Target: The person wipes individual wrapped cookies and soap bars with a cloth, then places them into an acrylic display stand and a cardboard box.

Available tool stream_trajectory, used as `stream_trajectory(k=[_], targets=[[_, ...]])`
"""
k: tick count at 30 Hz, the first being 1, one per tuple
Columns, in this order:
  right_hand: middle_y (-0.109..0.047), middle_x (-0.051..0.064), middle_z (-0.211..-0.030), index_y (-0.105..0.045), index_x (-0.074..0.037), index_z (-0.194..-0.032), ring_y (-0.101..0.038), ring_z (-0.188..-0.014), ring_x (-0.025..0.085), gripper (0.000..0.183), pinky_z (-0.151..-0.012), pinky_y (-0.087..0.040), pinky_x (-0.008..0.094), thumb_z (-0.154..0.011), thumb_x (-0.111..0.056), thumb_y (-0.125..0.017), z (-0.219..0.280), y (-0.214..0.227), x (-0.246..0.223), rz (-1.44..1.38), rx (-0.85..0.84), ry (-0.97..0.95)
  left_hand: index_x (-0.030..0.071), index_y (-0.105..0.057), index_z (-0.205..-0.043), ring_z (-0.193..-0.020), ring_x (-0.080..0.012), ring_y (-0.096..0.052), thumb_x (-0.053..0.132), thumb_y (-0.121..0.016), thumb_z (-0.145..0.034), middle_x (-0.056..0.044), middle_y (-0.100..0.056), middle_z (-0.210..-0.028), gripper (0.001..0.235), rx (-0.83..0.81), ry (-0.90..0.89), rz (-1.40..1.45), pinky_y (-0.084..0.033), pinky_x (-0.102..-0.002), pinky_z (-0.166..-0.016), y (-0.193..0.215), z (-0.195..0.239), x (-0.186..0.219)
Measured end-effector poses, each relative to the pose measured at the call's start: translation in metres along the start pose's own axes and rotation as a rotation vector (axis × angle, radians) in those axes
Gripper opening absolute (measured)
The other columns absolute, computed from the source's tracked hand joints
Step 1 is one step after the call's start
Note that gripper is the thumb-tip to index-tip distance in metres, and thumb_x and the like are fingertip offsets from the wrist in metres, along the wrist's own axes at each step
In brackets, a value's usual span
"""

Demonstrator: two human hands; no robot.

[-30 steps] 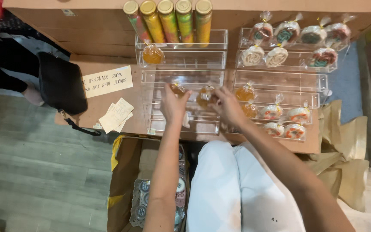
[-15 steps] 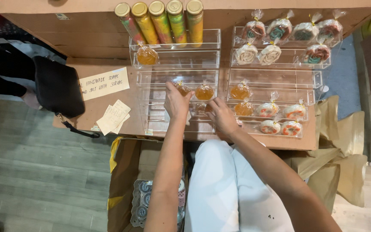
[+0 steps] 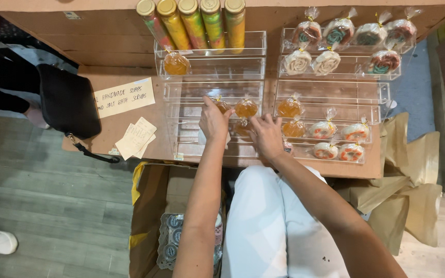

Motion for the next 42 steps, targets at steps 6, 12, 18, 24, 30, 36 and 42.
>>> stream_trajectory(k=[6, 12, 18, 24, 30, 36, 42], targets=[[-0.068, -0.004, -0.085, -0.061, -0.023, -0.102, -0.056, -0.102, 0.019, 0.029, -0.088, -0.039, 0.041, -0.081, -0.032, -0.080, 0.002, 0.002, -0.003, 0.081, 0.034, 0.057, 0.004, -0.040, -0.134, -0.098, -0.0402, -0.073, 0.038, -0.089, -0.075, -0.018, -0.062, -0.122, 0.083, 0.009, -0.005, -0.001, -0.060, -0.057, -0.084, 0.004, 0.006, 0.002], [-0.061, -0.001, -0.090, -0.060, -0.020, -0.100, -0.054, -0.104, 0.023, 0.031, -0.086, -0.039, 0.041, -0.079, -0.027, -0.081, 0.005, 0.001, 0.000, 0.134, 0.076, 0.077, 0.001, -0.046, -0.128, -0.089, -0.0443, -0.073, 0.046, -0.086, -0.076, -0.017, -0.048, -0.129, 0.079, 0.029, -0.020, 0.010, -0.062, -0.058, -0.082, 0.009, 0.005, -0.001], [-0.059, -0.001, -0.094, -0.063, -0.020, -0.106, -0.054, -0.104, 0.021, 0.019, -0.084, -0.038, 0.039, -0.091, -0.024, -0.074, 0.016, -0.012, 0.007, 0.064, 0.098, 0.029, -0.005, -0.048, -0.134, -0.090, -0.0415, -0.074, 0.050, -0.084, -0.081, -0.024, -0.049, -0.132, 0.084, 0.091, 0.045, 0.049, -0.064, -0.050, -0.074, 0.007, -0.017, -0.021], [-0.059, 0.001, -0.110, -0.061, -0.021, -0.114, -0.054, -0.104, 0.024, 0.028, -0.087, -0.036, 0.041, -0.088, -0.014, -0.070, 0.031, -0.017, 0.014, -0.060, 0.193, -0.074, 0.004, -0.041, -0.140, -0.104, -0.0481, -0.069, 0.048, -0.091, -0.078, -0.015, -0.045, -0.135, 0.090, 0.369, 0.079, 0.126, -0.058, -0.069, -0.087, 0.066, -0.070, -0.026], [-0.058, 0.003, -0.117, -0.060, -0.021, -0.115, -0.055, -0.106, 0.024, 0.033, -0.088, -0.036, 0.042, -0.085, -0.011, -0.070, 0.031, -0.017, 0.016, -0.085, 0.180, -0.104, 0.008, -0.041, -0.130, -0.101, -0.0457, -0.071, 0.052, -0.099, -0.066, -0.009, -0.046, -0.130, 0.097, 0.375, 0.176, 0.004, -0.059, -0.065, -0.090, 0.067, -0.108, -0.015], [-0.058, 0.001, -0.116, -0.061, -0.024, -0.113, -0.056, -0.107, 0.024, 0.033, -0.088, -0.036, 0.041, -0.083, -0.010, -0.067, 0.030, -0.017, 0.015, -0.085, 0.173, -0.087, 0.001, -0.040, -0.137, -0.099, -0.0482, -0.072, 0.048, -0.097, -0.071, -0.018, -0.040, -0.141, 0.100, 0.361, 0.208, -0.080, -0.061, -0.064, -0.091, 0.058, -0.113, -0.013], [-0.058, 0.002, -0.116, -0.060, -0.022, -0.113, -0.056, -0.107, 0.025, 0.033, -0.088, -0.036, 0.042, -0.084, -0.008, -0.066, 0.029, -0.018, 0.017, -0.103, 0.176, -0.098, 0.006, -0.030, -0.145, -0.099, -0.0506, -0.071, 0.047, -0.097, -0.072, -0.019, -0.043, -0.137, 0.108, 0.357, 0.184, -0.050, -0.059, -0.066, -0.090, 0.053, -0.116, -0.011]])
Point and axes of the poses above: each hand's wrist, its own z-axis away from the middle knuckle, its own y-axis out of the back of the hand, x = y × z, the point moved 5 cm from there along -z, towards the middle knuckle
